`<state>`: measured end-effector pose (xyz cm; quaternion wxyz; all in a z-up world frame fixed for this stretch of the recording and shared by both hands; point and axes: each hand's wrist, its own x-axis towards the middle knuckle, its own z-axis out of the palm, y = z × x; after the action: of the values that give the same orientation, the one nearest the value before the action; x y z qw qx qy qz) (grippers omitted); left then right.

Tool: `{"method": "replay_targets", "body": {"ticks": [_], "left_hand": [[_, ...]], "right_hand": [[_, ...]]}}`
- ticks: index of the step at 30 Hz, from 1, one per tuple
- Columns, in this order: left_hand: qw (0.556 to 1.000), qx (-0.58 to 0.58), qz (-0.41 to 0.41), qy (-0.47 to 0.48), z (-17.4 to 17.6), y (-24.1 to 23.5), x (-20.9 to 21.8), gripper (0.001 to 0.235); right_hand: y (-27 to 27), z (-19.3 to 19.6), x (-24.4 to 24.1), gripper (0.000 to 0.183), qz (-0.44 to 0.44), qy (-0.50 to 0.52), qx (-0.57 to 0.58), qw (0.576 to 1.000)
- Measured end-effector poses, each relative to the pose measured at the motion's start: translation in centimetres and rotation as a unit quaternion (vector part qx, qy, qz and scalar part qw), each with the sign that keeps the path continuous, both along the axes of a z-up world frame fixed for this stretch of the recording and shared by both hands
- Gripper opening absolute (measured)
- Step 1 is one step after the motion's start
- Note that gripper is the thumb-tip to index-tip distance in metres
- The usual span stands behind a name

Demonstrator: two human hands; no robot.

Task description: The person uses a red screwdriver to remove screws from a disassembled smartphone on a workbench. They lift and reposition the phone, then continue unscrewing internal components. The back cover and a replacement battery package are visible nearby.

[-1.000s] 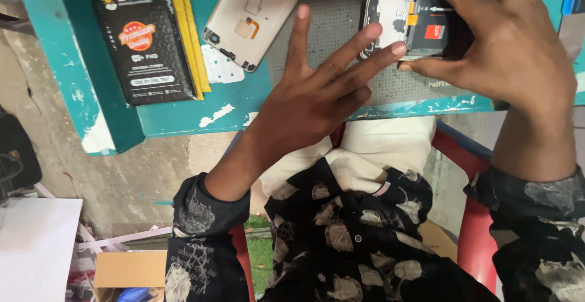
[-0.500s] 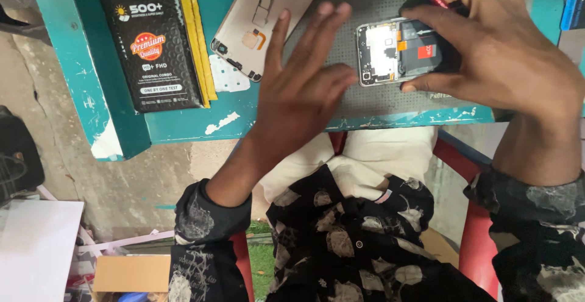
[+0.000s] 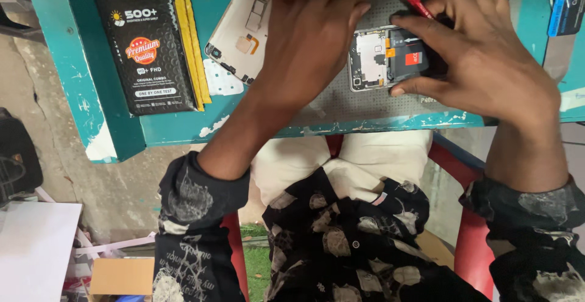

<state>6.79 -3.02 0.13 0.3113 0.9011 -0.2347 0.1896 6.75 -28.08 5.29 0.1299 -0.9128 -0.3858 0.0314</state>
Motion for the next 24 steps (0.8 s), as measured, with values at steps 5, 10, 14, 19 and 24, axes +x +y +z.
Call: {"method": "replay_targets", "body": {"ticks": [5,10,14,19,24], "left_hand": [[0.999,0.037,-0.001,0.012,-1.5,-0.3,0.9,0.009],[0.999,0.023,-0.024,0.008,-1.6,0.3,1.0,0.013],[1.0,0.021,-0.01,-0.008,-0.5,0.7,0.4,0.026],[0.991,0.002,-0.035,0.13,1.6,1.2,-2.9,0.044],[0.994,0.038,-0.083,0.062,2.2,2.4,-4.7,0.107]], "right_hand": [[0.7,0.1,-0.3,0.084,-0.016,0.005,0.028,0.999],[0.5,0.9,0.0,0.08,-0.008,-0.011,0.04,0.999],[-0.7,1.8,-0.6,0.05,-0.064,0.011,0.108,0.992],[-1.5,1.1,-0.6,0.041,-0.022,0.028,0.249,0.968],[0.0,-0.3,-1.7,0.073,-0.158,0.149,0.397,0.892]]}}
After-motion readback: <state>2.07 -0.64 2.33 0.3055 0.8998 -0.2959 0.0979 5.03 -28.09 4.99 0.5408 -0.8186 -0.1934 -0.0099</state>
